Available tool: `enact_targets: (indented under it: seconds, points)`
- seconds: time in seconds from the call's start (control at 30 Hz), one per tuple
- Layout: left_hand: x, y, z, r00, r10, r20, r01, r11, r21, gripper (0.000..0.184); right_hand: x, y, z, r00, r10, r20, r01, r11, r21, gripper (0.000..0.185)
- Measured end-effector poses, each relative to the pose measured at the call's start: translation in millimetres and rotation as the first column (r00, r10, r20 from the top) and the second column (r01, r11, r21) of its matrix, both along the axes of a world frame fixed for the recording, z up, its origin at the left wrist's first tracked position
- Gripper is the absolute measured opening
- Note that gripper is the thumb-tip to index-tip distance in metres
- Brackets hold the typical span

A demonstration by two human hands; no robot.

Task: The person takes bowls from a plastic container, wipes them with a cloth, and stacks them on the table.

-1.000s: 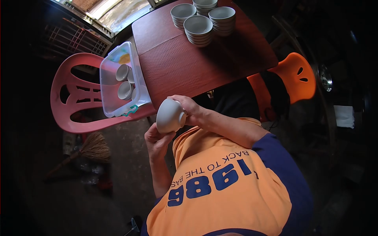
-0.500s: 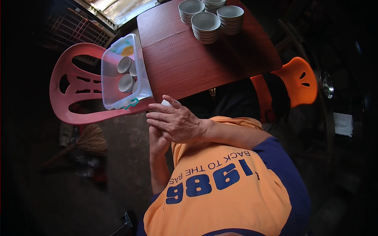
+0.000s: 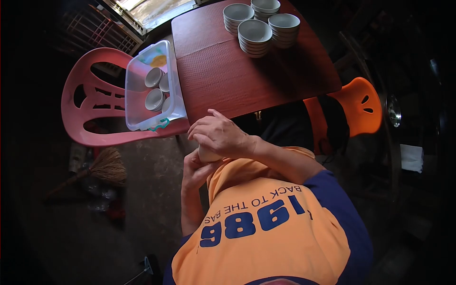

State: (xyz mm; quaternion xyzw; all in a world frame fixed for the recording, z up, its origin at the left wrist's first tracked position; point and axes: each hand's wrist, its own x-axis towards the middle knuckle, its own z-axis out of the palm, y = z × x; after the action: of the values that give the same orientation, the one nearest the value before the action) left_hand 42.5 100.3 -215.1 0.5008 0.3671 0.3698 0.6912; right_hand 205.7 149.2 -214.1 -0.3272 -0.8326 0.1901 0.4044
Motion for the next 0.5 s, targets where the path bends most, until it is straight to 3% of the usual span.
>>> enact_targets:
  seconds: [0.03,0.07,0.13,0.17,0.2,0.27,0.3,0.4,0.5]
  points:
    - [-2,-1,-3,0.999,0.015,0.052,-0.014,1.0,-0.007,0.027,2,9,-14,0.993,0.079,-0.087,-0.081,0.996,-0.023,0.03]
    - [1,-1,-5,0.998,0.014,0.054,-0.014,1.0,-0.003,0.027,6,12,-14,0.948,0.064,-0.311,-0.182,0.913,-0.366,0.043]
    - [11,-2,-9,0.937,0.182,0.298,-0.178,0.983,-0.042,0.032,9,19,-21,0.827,0.009,-0.562,-0.337,0.808,-0.483,0.026]
    - [14,-1,-10,0.936,0.181,0.301,-0.177,0.983,-0.041,0.032,11,15,-19,0.803,-0.105,-0.587,-0.365,0.692,-0.623,0.031]
    - [17,0,-12,0.912,0.209,0.353,-0.209,0.977,-0.039,0.035,11,8,-16,0.803,-0.107,-0.586,-0.363,0.691,-0.625,0.031]
    - [18,2,-15,0.885,0.239,0.398,-0.242,0.969,-0.045,0.038,8,-5,-5,0.888,-0.237,-0.395,-0.016,0.841,-0.54,0.048]
    - [17,3,-16,0.897,0.236,0.374,-0.239,0.97,-0.039,0.042,5,-6,-6,0.929,-0.228,-0.291,0.121,0.931,-0.344,0.045]
    - [11,5,-21,0.89,0.204,0.409,-0.198,0.978,-0.058,0.047,-3,-19,11,0.98,-0.193,0.036,0.19,0.978,0.09,0.043]
    - [9,6,-23,0.857,0.198,0.475,-0.163,0.98,-0.115,0.047,-1,-9,-3,0.964,-0.263,-0.029,0.265,0.959,0.101,0.047]
